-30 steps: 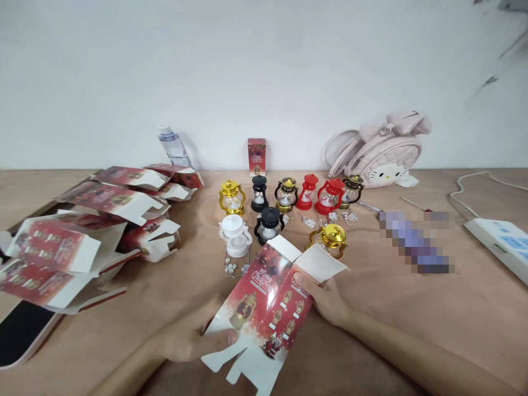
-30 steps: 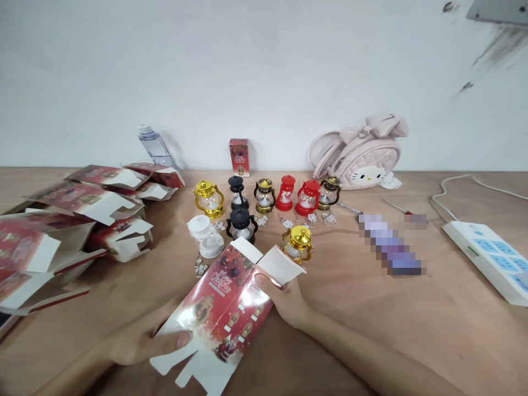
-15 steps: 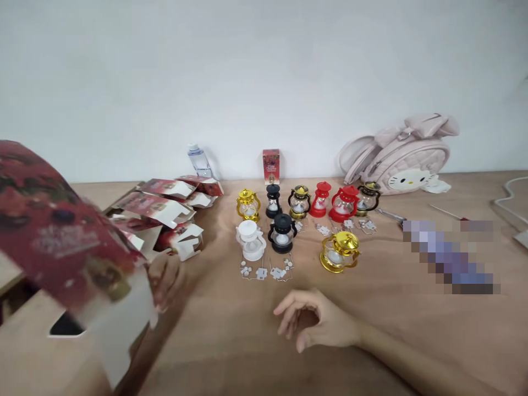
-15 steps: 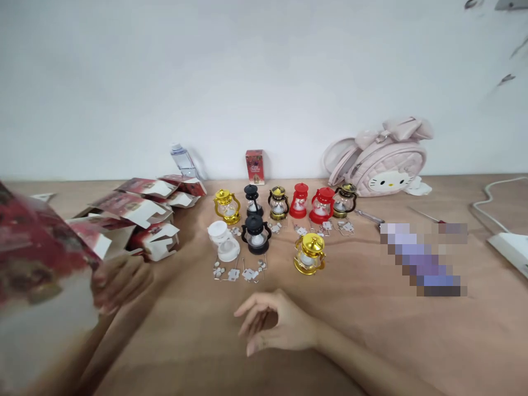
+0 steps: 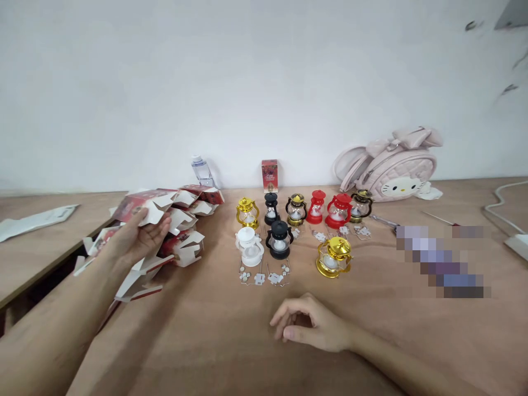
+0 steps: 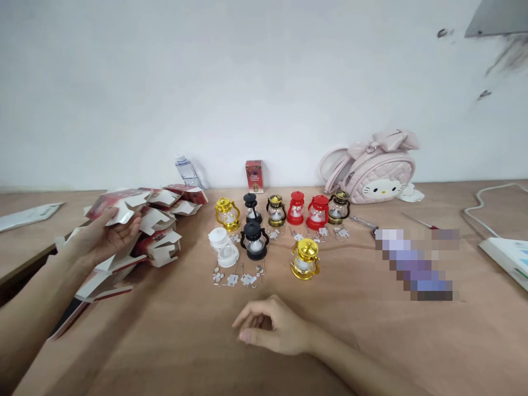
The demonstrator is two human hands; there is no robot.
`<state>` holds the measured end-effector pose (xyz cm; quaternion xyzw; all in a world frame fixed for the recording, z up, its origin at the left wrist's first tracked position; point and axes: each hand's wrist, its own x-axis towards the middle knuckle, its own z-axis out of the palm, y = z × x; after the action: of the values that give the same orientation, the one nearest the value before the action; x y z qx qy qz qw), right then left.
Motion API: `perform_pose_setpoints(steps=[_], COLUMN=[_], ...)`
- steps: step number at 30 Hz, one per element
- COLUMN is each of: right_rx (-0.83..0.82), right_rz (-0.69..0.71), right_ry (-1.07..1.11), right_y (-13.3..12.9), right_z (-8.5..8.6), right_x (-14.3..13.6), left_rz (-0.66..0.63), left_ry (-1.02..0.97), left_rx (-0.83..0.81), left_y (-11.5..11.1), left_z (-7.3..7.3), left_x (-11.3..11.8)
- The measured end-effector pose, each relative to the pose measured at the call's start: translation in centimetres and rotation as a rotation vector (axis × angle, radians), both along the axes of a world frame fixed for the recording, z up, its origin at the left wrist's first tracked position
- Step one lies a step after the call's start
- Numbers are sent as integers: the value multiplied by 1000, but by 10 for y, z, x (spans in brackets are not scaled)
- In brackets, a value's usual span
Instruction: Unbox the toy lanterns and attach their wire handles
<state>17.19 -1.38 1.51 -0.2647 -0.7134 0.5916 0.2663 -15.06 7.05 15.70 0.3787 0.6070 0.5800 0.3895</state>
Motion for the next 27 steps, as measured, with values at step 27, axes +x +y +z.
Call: perform_pose_setpoints(steps=[27], right_rx=[1324], right_rz=[-1060], right_ry=[-297], right_y=[24], right_z=[-38], right_x=[23], left_rz=[-787], left_ry=[334], left_rx=[-83], left_y=[-101], left_z=[-140], left_x=[108])
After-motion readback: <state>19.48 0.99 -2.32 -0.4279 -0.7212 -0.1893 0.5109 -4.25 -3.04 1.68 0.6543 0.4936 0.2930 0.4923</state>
